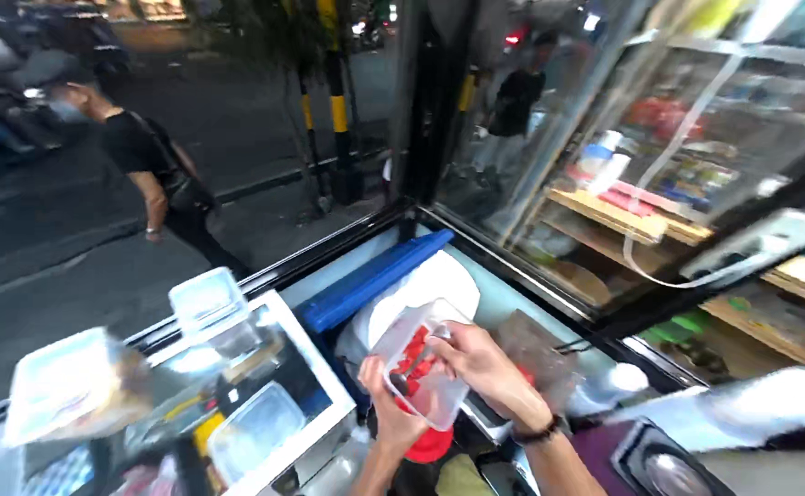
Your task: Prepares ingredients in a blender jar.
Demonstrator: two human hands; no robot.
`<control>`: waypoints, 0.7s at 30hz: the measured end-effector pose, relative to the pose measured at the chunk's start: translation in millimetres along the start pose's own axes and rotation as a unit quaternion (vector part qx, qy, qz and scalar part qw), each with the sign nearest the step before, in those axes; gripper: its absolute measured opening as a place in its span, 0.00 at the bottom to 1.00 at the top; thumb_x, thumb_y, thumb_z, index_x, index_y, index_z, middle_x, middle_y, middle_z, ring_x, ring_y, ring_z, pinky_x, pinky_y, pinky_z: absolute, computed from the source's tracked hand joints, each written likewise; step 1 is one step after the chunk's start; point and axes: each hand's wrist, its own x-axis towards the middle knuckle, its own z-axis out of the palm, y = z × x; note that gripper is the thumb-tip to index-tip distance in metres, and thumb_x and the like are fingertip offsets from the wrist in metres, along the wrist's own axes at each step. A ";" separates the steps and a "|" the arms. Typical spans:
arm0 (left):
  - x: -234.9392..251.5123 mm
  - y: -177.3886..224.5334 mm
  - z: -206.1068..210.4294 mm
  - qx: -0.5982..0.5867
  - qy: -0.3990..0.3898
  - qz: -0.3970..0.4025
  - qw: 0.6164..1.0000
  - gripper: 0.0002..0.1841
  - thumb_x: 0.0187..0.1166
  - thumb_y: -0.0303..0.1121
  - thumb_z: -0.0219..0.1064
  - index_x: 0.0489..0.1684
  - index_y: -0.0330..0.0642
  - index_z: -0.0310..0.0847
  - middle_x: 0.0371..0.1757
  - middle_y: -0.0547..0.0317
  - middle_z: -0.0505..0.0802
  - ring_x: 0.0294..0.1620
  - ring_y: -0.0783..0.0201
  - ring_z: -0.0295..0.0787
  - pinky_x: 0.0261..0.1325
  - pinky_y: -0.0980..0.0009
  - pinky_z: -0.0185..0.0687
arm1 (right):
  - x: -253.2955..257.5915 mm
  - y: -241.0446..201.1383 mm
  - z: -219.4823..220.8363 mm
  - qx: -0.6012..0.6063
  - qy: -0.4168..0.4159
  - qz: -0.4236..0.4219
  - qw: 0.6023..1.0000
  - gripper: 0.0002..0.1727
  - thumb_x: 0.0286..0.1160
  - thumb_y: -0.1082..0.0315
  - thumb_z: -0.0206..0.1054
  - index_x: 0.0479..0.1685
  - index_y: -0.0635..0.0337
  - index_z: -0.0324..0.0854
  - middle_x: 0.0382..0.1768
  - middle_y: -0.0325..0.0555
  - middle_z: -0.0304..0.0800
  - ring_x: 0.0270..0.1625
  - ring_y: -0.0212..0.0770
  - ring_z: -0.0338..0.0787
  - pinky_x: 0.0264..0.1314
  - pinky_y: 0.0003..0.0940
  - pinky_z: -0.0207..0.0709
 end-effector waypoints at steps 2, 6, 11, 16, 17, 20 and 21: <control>6.3 4.7 -32.1 0.012 0.037 0.019 0.999 0.54 0.51 0.59 0.86 0.81 0.47 0.61 0.77 0.41 0.75 0.83 0.50 0.65 0.87 0.52 0.57 | 23.6 -29.2 39.9 -0.146 -0.019 0.016 0.989 0.19 0.83 0.57 0.65 0.56 0.67 0.85 0.37 0.54 0.93 0.36 0.50 0.94 0.46 0.54 0.88; 14.6 11.1 -152.6 0.104 0.110 0.009 0.988 0.52 0.53 0.59 0.84 0.81 0.50 0.61 0.79 0.44 0.74 0.85 0.49 0.62 0.88 0.51 0.55 | -7.1 -105.7 108.5 -0.085 0.099 -0.144 0.981 0.20 0.87 0.56 0.61 0.51 0.67 0.88 0.30 0.47 0.94 0.26 0.36 0.91 0.30 0.37 0.87; -16.7 52.3 -348.1 0.221 0.241 -0.069 0.943 0.61 0.45 0.57 0.89 0.88 0.57 0.54 0.83 0.54 0.70 0.84 0.61 0.65 0.86 0.60 0.64 | 20.9 -82.4 231.2 -0.037 -0.041 -0.283 0.958 0.21 0.77 0.55 0.70 0.55 0.67 0.86 0.43 0.47 0.95 0.44 0.35 0.93 0.47 0.34 0.89; -51.3 79.7 -494.7 0.311 0.192 -0.110 0.924 0.63 0.43 0.61 0.89 0.89 0.61 0.53 0.84 0.58 0.70 0.87 0.61 0.62 0.89 0.58 0.59 | 65.5 -11.0 305.1 -0.305 -0.327 -0.193 0.873 0.82 0.18 0.49 0.98 0.96 0.45 0.53 0.97 0.55 0.31 0.95 0.72 0.30 0.89 0.81 0.30; -54.3 79.1 -508.8 0.312 0.164 -0.114 0.929 0.62 0.44 0.62 0.88 0.89 0.64 0.53 0.84 0.60 0.70 0.88 0.61 0.60 0.90 0.58 0.57 | 72.2 -8.3 308.5 -0.318 -0.336 -0.219 0.859 0.80 0.19 0.49 0.97 0.95 0.43 0.54 0.97 0.53 0.31 0.96 0.71 0.29 0.89 0.80 0.29; -52.8 66.8 -512.3 0.245 0.097 -0.139 0.955 0.60 0.45 0.59 0.89 0.87 0.62 0.57 0.83 0.57 0.73 0.88 0.58 0.60 0.89 0.53 0.57 | 94.9 -1.9 314.4 -0.343 -0.392 -0.250 0.816 0.73 0.25 0.50 0.96 0.93 0.35 0.59 0.96 0.54 0.42 0.95 0.71 0.38 0.89 0.78 0.37; -50.9 58.2 -504.3 0.217 0.083 -0.146 0.962 0.60 0.44 0.59 0.89 0.87 0.59 0.58 0.83 0.54 0.73 0.88 0.56 0.61 0.89 0.52 0.57 | 100.6 -0.8 315.5 -0.342 -0.406 -0.251 0.809 0.71 0.25 0.51 0.96 0.90 0.33 0.63 0.94 0.56 0.50 0.93 0.72 0.45 0.88 0.77 0.45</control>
